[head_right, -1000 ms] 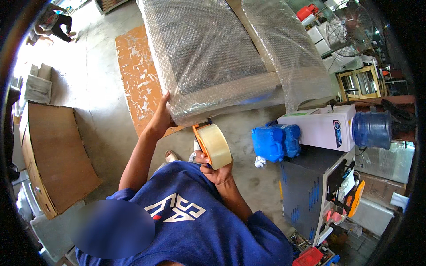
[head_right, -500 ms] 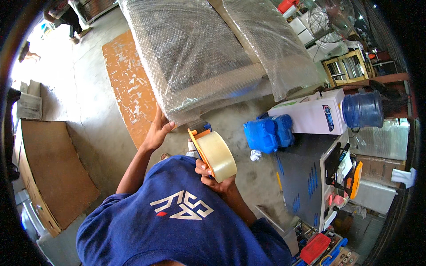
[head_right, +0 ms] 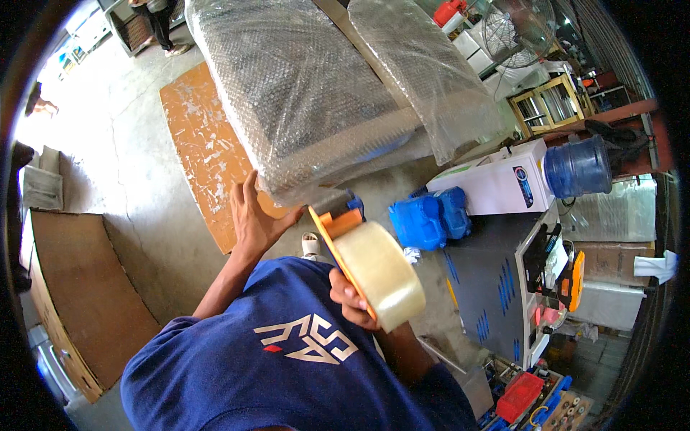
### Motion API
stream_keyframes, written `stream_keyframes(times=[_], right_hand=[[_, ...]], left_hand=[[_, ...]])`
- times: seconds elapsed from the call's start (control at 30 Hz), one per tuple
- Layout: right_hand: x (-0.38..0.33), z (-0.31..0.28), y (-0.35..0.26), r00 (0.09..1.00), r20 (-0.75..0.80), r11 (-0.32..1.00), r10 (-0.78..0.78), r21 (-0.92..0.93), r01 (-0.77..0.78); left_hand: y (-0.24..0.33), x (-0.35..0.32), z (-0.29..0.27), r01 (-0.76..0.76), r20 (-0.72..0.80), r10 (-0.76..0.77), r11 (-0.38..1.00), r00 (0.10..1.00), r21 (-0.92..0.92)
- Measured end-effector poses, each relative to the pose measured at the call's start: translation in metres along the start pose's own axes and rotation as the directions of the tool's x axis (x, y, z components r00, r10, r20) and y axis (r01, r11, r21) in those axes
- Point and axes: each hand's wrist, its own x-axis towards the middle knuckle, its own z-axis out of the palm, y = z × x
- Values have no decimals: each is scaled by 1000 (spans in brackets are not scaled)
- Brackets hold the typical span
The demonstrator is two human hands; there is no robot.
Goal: The person wraps a stainless steel gas stove with bubble wrap and secures it with packing tape. They also cut a piece of cardboard and place it under the wrapped stove.
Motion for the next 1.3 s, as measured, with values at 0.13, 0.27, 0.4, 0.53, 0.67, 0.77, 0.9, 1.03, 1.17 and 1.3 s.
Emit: stream_keyframes(times=[0.13,0.27,0.4,0.53,0.67,0.77,0.9,1.03,1.17,1.3], right_hand=[[44,4,-24,994,-72,995,-80,48,83],[83,-11,-63,997,-16,996,-75,56,76],[120,-29,-84,993,14,993,-114,43,113],[136,-53,-95,990,-9,988,-143,55,143],[141,-52,-95,988,-35,986,-149,67,151],[173,-54,-125,976,169,991,-134,54,126],[231,43,-148,924,333,940,-186,-214,267],[226,71,-156,895,392,874,-214,-332,354],[174,47,-145,872,341,813,-350,-352,464],[88,-3,-119,793,251,718,-554,-338,609]], left_hand=[[16,36,1,-273,-284,261,962,923,-2],[31,74,1,-83,-154,89,996,984,44],[30,83,7,14,-194,-31,996,981,-88],[34,81,7,47,-195,-82,983,977,-176],[32,82,8,66,-218,-100,985,971,-158],[24,85,18,17,-294,-45,995,955,-98],[28,91,2,100,-158,-118,988,980,-116],[30,107,-10,129,-117,-132,991,984,-36],[25,112,-1,147,-105,-152,988,983,-57],[24,113,5,182,-86,-190,979,978,-96]])
